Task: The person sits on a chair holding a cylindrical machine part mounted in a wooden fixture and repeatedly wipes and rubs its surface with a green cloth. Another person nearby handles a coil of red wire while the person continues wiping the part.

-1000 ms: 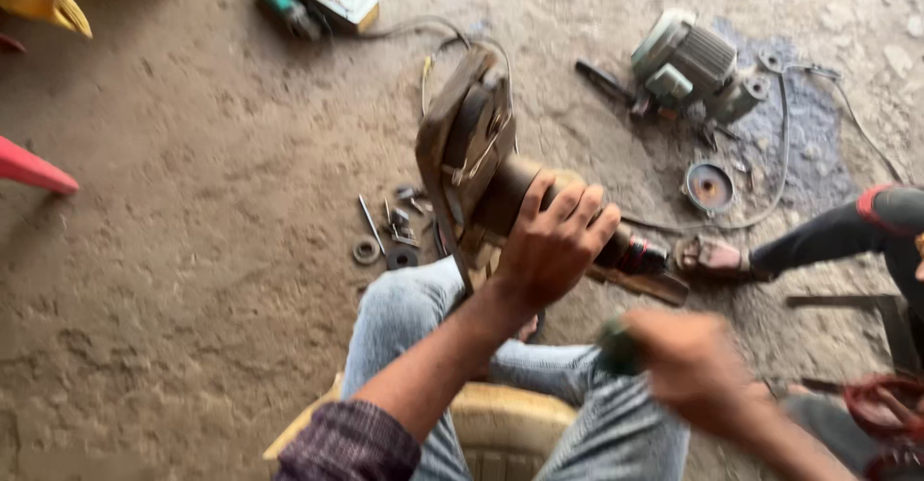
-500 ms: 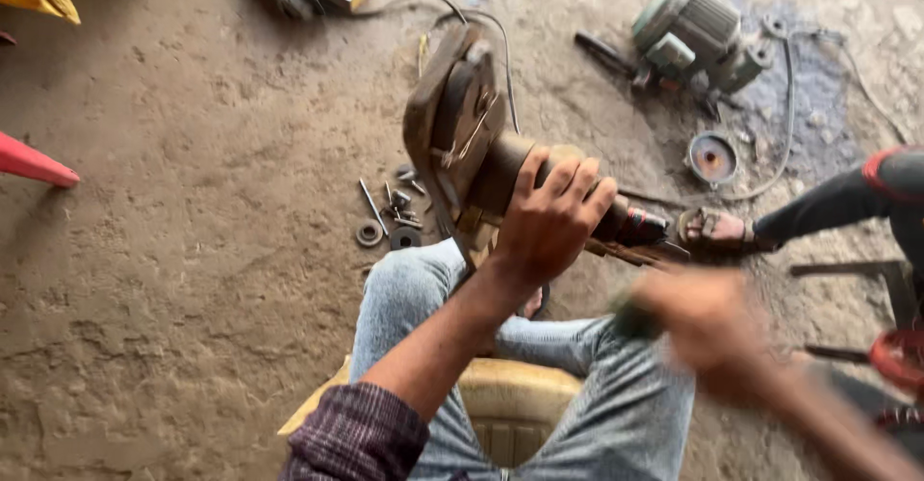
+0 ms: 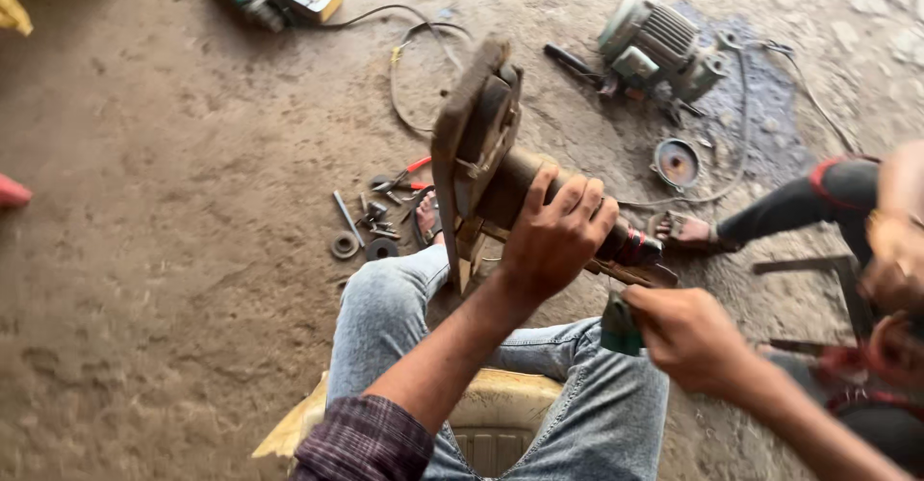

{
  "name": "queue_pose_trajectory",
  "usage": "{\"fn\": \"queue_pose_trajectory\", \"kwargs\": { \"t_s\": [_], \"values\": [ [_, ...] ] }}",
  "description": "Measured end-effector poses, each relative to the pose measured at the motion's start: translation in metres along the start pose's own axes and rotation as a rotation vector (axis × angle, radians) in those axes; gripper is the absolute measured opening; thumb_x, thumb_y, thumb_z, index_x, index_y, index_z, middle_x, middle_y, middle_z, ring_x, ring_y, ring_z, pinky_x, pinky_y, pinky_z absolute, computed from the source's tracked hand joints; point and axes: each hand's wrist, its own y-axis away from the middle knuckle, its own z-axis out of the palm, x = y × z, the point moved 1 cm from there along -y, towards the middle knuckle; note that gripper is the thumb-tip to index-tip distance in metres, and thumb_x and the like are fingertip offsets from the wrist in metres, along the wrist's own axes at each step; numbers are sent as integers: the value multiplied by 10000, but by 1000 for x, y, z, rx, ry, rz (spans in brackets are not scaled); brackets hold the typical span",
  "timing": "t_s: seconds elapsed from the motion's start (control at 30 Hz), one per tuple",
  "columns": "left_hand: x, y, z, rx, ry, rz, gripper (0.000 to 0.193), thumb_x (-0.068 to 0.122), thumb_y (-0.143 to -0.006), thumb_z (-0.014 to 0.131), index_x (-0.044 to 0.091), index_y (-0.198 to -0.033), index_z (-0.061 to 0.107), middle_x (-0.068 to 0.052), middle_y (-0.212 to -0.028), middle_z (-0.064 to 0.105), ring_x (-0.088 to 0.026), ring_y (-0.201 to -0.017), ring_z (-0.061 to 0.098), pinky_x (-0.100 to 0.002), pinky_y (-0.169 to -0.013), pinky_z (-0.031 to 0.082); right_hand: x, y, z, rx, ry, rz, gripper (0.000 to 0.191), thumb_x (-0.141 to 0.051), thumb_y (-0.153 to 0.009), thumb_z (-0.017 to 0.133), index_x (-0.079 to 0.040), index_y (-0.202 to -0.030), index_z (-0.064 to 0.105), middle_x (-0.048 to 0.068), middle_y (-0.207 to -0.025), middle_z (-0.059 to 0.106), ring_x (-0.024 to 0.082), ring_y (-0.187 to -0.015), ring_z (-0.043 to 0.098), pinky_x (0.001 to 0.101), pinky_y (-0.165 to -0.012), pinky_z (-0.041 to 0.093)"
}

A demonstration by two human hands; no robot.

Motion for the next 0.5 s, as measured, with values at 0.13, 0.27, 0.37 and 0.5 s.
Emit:
{"fn": "queue_pose_trajectory", "kwargs": {
  "t_s": [0.13, 0.27, 0.37, 0.5],
  "values": [
    [18, -2, 7, 5, -18, 54, 206, 210, -975, 615, 109, -1142, 683, -79, -1240, 653, -227, -1230, 593, -531, -1204, 333, 9, -13, -66, 144, -76, -12, 260, 27, -780, 511, -29, -957, 693, 198, -771, 688, 331, -651, 705, 403, -638, 554],
    [16, 7, 5, -9, -29, 67, 253, 229, -946, 618, 104, -1157, 682, -84, -1240, 651, -228, -1242, 588, -515, -1192, 335, 55, -60, -55, 367, 190, -86, 277, 19, -818, 558, -23, -1058, 689, 211, -901, 675, 383, -844, 681, 417, -719, 529],
    [9, 9, 1, 7, 19, 34, 208, 200, -979, 624, 118, -1163, 676, -56, -1243, 645, -202, -1250, 585, -526, -1211, 329, 59, -80, 6, 150, 12, 44, 255, 0, -770, 608, -67, -1003, 686, 138, -851, 710, 305, -782, 708, 399, -695, 556],
    [1, 6, 1, -6, -10, -19, 202, 205, -981, 632, 121, -1157, 682, -56, -1226, 647, -205, -1228, 591, -538, -1199, 326, 17, -37, 50, -28, -125, -117, 267, 62, -737, 554, -128, -861, 696, 62, -787, 734, 231, -741, 713, 380, -662, 567]
  ]
}}
